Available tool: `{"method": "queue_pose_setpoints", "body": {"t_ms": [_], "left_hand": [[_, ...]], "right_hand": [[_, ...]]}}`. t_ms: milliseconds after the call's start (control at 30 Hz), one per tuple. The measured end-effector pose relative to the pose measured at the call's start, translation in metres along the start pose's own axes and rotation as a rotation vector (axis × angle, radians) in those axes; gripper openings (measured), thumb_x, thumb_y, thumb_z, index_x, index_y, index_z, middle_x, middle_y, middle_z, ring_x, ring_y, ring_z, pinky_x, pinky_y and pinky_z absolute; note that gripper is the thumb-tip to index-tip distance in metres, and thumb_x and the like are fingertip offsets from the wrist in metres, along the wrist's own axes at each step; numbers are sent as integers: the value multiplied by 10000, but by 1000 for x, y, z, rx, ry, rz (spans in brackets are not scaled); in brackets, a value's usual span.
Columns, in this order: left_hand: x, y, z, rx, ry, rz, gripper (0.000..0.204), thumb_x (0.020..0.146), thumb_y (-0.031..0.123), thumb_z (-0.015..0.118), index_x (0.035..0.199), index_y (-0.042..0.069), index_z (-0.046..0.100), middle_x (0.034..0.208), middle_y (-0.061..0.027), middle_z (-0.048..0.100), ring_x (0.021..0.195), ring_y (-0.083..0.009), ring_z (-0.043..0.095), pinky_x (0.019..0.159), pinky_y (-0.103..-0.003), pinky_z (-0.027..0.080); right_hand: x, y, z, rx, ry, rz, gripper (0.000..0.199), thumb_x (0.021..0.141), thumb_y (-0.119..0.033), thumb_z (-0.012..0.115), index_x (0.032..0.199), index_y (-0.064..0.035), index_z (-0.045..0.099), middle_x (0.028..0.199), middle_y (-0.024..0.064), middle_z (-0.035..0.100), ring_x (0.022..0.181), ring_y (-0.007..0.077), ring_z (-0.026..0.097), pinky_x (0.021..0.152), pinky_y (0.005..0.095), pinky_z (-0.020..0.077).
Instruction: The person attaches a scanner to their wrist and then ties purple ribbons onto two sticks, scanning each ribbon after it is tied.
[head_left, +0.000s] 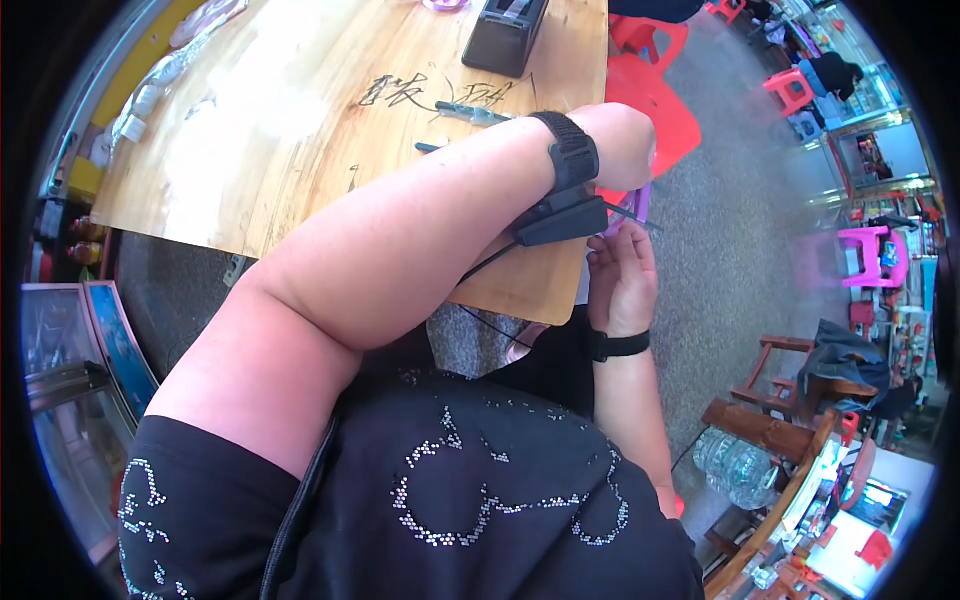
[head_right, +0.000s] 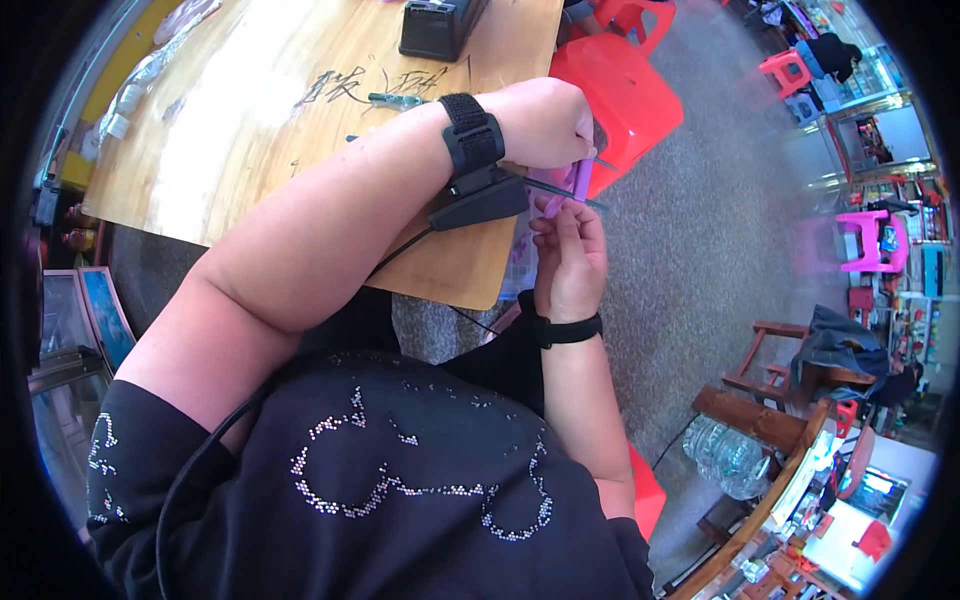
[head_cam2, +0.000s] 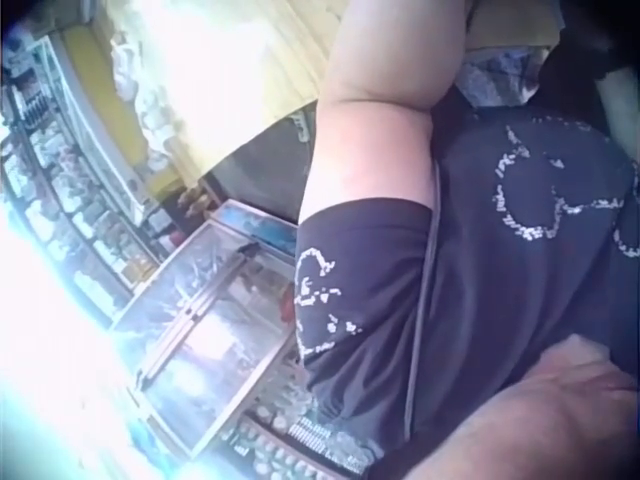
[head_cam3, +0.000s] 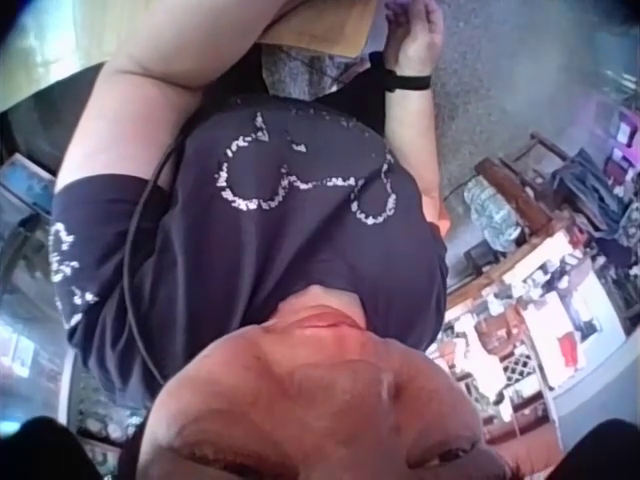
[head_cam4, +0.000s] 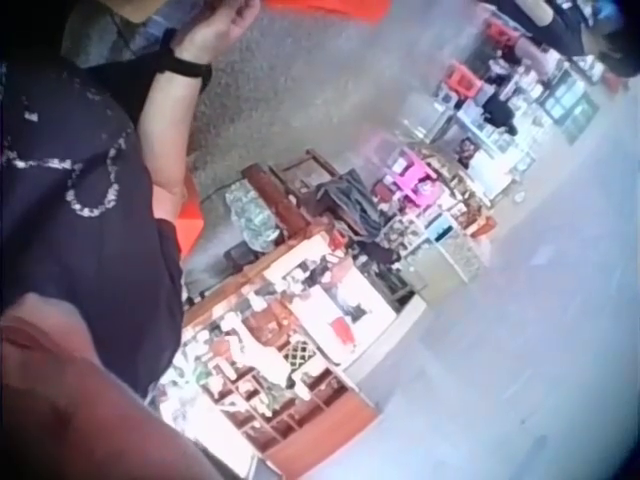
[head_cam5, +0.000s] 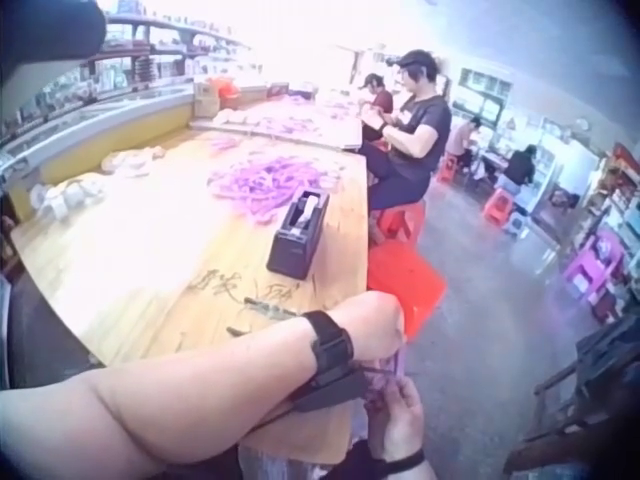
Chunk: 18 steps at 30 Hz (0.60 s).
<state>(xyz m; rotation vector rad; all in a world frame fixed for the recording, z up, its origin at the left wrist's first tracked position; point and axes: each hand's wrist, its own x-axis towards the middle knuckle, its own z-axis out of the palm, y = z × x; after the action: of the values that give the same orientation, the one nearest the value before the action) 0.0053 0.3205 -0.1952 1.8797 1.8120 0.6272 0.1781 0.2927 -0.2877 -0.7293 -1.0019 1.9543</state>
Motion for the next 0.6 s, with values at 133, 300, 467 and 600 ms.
{"method": "queue_pose_setpoints", "body": {"t_ms": [133,300,467,600], "left_hand": [[-1,0,-4,53,-19,-9,196,793,212,573,772,46,675,716,-150,628,711,-307,615,673,-370,491],[-7,2,-5,59,5,-13,202,803,216,564,779,50,678,708,-145,629,708,-299,622,670,-371,493],[-8,11,-13,74,-83,-53,246,764,170,539,894,16,680,868,-152,655,857,-295,636,754,-394,504],[-8,10,-13,88,-99,-46,256,769,181,541,912,21,680,868,-151,655,862,-297,636,758,-394,504]], "right_hand": [[-2,1,6,-65,-50,-49,152,911,-159,526,1043,-88,549,979,24,616,846,142,560,760,289,408],[-3,3,5,-136,-57,-61,147,912,-133,523,1044,-74,550,965,44,621,831,143,573,754,292,422],[-3,2,1,-171,-47,-83,129,907,-117,531,1023,-67,558,917,58,628,813,155,584,749,299,436],[-2,2,4,-189,-27,-61,115,901,-112,538,990,-49,571,901,59,631,807,159,589,735,295,441]]}}
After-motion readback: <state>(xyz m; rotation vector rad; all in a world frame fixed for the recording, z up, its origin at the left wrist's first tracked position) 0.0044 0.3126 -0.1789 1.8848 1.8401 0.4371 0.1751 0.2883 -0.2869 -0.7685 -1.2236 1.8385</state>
